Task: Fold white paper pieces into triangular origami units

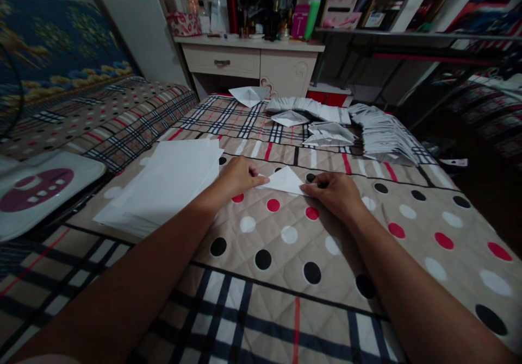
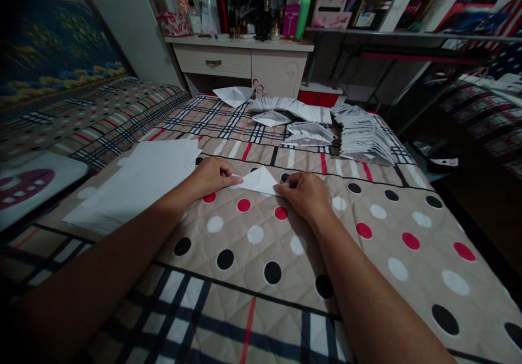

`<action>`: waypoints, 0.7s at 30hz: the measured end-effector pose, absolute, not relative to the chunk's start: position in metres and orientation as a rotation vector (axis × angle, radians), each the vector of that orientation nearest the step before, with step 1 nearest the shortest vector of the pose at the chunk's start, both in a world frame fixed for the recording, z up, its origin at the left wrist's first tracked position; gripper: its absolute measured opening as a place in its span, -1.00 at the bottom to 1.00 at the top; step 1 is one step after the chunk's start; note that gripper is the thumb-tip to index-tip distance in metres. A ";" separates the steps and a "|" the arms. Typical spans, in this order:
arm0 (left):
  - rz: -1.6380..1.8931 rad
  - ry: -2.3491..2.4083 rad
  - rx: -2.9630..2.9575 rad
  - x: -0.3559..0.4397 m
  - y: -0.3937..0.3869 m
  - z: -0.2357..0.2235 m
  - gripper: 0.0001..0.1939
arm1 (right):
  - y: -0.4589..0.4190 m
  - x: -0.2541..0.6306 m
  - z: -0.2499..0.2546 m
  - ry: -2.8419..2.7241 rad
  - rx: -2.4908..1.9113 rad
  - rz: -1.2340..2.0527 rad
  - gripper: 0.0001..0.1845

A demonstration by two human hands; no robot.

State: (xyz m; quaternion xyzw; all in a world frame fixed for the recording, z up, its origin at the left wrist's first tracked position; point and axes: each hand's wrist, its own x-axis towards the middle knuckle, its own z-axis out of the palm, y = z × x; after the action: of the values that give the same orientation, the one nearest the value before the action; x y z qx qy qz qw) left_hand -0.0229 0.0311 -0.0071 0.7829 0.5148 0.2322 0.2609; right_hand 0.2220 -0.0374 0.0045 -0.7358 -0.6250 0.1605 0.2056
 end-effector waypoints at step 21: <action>0.755 1.066 2.886 -0.006 -0.006 -0.001 -0.76 | -0.048 0.216 0.006 -1.740 -2.099 0.239 -0.93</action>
State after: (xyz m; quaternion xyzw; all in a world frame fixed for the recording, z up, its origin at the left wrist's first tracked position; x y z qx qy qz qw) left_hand -0.0060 -0.0058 -0.0009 0.9110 0.3365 0.2382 -0.0132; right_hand 0.2158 -0.0482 0.0061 -0.7513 -0.6228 0.0854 0.2011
